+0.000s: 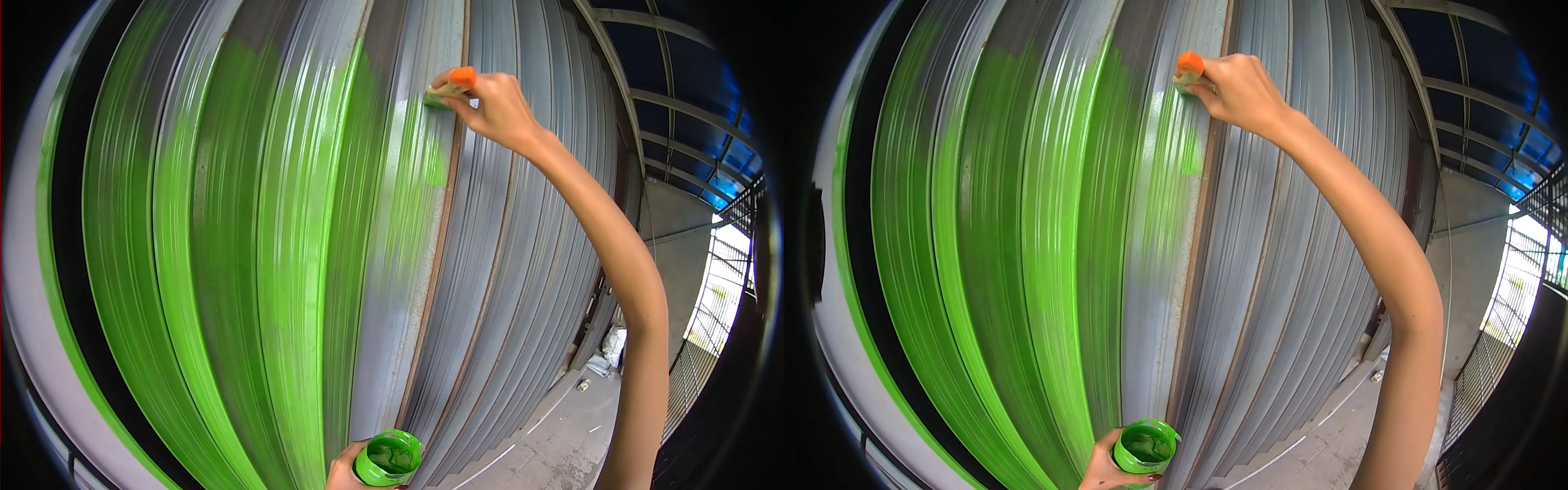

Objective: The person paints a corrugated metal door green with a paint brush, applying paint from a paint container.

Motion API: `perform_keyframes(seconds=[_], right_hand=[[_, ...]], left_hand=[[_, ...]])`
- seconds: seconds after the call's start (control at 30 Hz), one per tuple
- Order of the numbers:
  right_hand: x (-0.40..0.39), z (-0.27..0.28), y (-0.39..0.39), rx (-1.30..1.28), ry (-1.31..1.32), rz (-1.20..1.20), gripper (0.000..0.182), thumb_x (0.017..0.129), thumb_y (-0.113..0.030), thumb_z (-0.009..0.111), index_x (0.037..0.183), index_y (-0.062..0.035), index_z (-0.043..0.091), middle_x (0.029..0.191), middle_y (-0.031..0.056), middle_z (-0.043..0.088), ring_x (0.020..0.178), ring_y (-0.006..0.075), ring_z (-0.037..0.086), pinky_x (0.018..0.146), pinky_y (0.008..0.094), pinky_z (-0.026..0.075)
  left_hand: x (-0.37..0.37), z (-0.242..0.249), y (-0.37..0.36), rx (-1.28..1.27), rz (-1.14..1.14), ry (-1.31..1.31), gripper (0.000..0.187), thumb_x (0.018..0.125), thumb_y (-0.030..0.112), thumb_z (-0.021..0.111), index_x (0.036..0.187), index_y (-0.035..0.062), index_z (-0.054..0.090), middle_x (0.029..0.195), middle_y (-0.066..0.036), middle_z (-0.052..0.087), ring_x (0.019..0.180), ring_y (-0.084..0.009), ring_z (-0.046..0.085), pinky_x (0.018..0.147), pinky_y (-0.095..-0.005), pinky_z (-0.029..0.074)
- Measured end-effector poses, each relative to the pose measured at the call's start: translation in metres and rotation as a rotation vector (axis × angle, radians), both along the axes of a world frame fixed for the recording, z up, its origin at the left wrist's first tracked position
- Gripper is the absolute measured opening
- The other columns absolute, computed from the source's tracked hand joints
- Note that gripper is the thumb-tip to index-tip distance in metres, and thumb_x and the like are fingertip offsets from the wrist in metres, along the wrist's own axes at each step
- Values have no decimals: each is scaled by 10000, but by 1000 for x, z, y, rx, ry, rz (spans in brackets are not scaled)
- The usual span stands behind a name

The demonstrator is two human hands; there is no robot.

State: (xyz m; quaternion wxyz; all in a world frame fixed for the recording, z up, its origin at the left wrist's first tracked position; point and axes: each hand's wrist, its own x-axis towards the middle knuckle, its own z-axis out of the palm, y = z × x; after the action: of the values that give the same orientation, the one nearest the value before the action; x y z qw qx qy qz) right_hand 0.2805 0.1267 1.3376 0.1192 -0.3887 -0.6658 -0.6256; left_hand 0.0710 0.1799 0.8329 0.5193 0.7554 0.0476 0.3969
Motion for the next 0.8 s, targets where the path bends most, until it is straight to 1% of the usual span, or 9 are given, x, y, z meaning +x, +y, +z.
perform_keyframes(seconds=[0.1, 0.13, 0.23, 0.3, 0.37, 0.57, 0.63, 0.7, 0.8], right_hand=[[14, -47, 11, -162, -143, -121, 270, 763, -12, 689, 1015, -89, 631, 813, 86, 712, 664, 171, 697, 509, 257, 560], [11, -78, 6, -206, -158, -41, 281, 686, 110, 561, 899, -73, 568, 819, 64, 689, 531, 190, 628, 373, 277, 460], [19, -163, 3, -210, -228, 73, 283, 689, 69, 622, 921, -62, 524, 790, 85, 648, 553, 206, 640, 383, 327, 496], [10, -185, -9, -401, -134, 93, 235, 715, 68, 610, 896, -65, 541, 761, 86, 644, 545, 199, 635, 374, 319, 484], [2, -174, -16, -550, 10, 78, 162, 750, 59, 606, 855, -62, 582, 668, 71, 627, 521, 179, 620, 364, 293, 454], [18, -26, -11, 3, -94, 83, 127, 837, -57, 653, 962, -81, 652, 653, 63, 665, 484, 166, 612, 443, 280, 482], [22, -15, -14, 54, -103, 84, 110, 841, -69, 657, 948, -86, 646, 652, 61, 666, 492, 167, 616, 440, 279, 480], [25, -30, -16, -20, -132, 7, 144, 804, -7, 637, 918, -89, 610, 704, 59, 677, 514, 169, 626, 421, 284, 467], [22, -123, -20, -296, -122, -47, 282, 664, 94, 577, 869, -94, 529, 737, 55, 645, 509, 191, 613, 383, 325, 455]], left_hand=[[3, -7, 3, 45, 9, -44, 853, 512, 315, 921, 1202, -30, 559, 1076, -149, 667, 1007, -233, 641, 915, -360, 498], [3, -9, 3, 39, 4, -40, 851, 512, 315, 922, 1200, -31, 560, 1076, -148, 668, 1005, -232, 642, 915, -358, 498], [1, -13, 5, 10, -13, -21, 844, 515, 313, 924, 1193, -35, 561, 1074, -144, 669, 1000, -228, 643, 915, -355, 500], [-1, -15, 6, -22, -25, -3, 838, 518, 308, 923, 1191, -36, 561, 1075, -142, 669, 1000, -225, 643, 915, -355, 500], [-1, -16, 8, -50, -48, 13, 835, 521, 303, 924, 1192, -35, 561, 1075, -142, 670, 1000, -225, 643, 914, -354, 500], [1, -8, 5, -30, -51, 26, 839, 518, 295, 928, 1196, -33, 560, 1079, -140, 669, 1012, -219, 639, 920, -352, 498], [0, -9, 3, -36, -53, 32, 841, 516, 294, 929, 1197, -33, 559, 1080, -142, 669, 1014, -219, 639, 921, -353, 497], [0, -7, 2, -30, -57, 5, 842, 515, 293, 929, 1198, -32, 560, 1081, -144, 669, 1014, -220, 639, 920, -354, 497], [0, -7, 2, -15, -55, 12, 844, 520, 299, 927, 1202, -33, 558, 1083, -148, 668, 1012, -228, 640, 920, -357, 497]])
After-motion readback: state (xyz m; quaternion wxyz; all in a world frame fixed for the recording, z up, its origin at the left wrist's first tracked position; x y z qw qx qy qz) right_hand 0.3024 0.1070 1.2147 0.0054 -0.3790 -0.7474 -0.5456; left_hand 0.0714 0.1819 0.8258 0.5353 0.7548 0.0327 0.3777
